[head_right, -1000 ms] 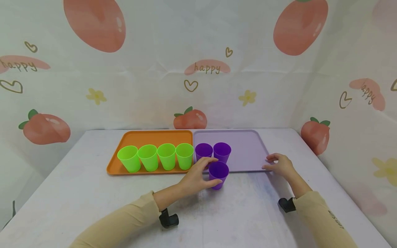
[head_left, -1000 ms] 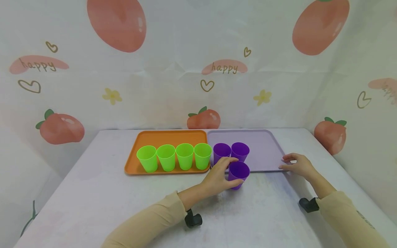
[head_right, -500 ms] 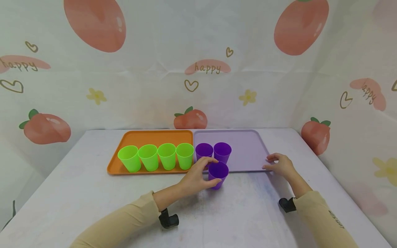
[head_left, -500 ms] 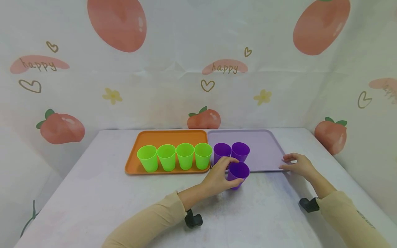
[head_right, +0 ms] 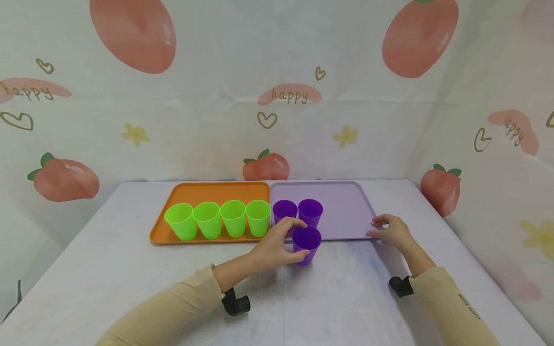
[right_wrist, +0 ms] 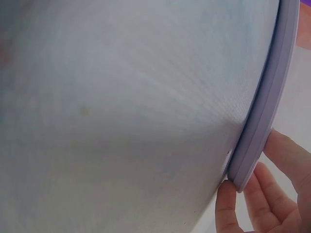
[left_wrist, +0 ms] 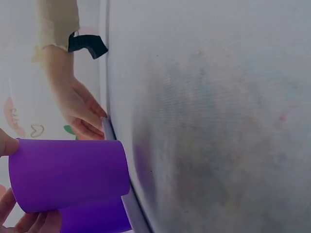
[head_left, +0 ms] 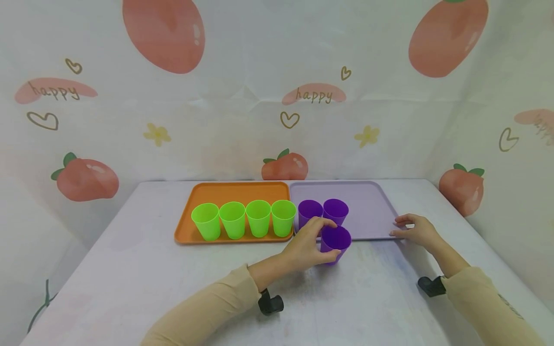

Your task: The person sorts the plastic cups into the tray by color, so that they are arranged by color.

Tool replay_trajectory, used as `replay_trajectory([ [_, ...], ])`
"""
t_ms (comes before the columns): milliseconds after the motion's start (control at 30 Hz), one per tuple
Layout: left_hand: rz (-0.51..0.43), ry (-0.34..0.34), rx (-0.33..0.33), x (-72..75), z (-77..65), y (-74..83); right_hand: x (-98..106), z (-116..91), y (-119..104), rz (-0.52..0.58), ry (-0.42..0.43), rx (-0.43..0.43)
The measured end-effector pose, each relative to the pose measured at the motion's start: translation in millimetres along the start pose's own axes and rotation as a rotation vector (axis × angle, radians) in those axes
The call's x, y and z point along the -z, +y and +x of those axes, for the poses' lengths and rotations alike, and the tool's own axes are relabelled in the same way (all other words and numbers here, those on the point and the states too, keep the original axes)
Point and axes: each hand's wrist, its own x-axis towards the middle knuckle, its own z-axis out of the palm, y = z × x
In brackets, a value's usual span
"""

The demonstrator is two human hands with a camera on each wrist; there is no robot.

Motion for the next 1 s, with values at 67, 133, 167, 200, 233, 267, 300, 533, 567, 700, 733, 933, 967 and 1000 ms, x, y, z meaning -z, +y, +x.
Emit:
replay_trajectory([
  [67,0.017,0.0,-0.026,0.5,1.4,1.6,0.1,-0.2,-0.3,-0.001,0.0,0.0],
  [133,0.036,0.002,-0.054,0.7,3.2,3.4,0.3,-0.2,-0.6,-0.003,0.0,-0.004],
  [167,0.042,0.003,-0.068,0.9,4.4,4.4,0.3,-0.1,-0.6,-0.004,0.0,-0.005],
  [200,0.046,0.003,-0.081,1.0,5.8,5.5,0.4,0.1,-0.5,-0.004,-0.001,-0.007],
  [233,0.052,0.003,-0.09,1.0,7.2,6.5,0.4,0.3,-0.4,-0.004,-0.002,-0.009],
  [267,0.053,0.002,-0.094,1.1,8.8,7.6,0.4,0.5,-0.3,-0.004,-0.004,-0.013],
  [300,0.05,-0.001,-0.095,1.3,10.2,9.1,0.4,0.7,-0.1,-0.003,-0.006,-0.018],
  [533,0.051,-0.026,-0.091,3.3,19.7,21.2,-0.3,2.2,1.7,0.0,-0.009,-0.027],
  [567,0.055,-0.027,-0.095,3.5,21.2,22.8,-0.4,2.3,1.9,0.0,-0.01,-0.026],
  [700,0.082,-0.028,-0.116,3.7,27.3,27.7,-0.6,1.9,1.6,0.004,-0.007,-0.018],
  [733,0.092,-0.027,-0.125,3.6,28.9,28.6,-0.6,1.9,1.5,0.004,-0.007,-0.018],
  [933,0.12,-0.034,-0.136,2.4,38.6,33.9,-0.1,1.9,0.7,-0.001,-0.007,-0.028],
  [967,0.116,-0.039,-0.129,2.3,40.1,34.6,0.0,1.8,0.6,-0.001,-0.007,-0.031],
  [1000,0.11,-0.045,-0.119,2.3,41.7,35.3,0.1,1.8,0.5,0.0,-0.008,-0.031],
])
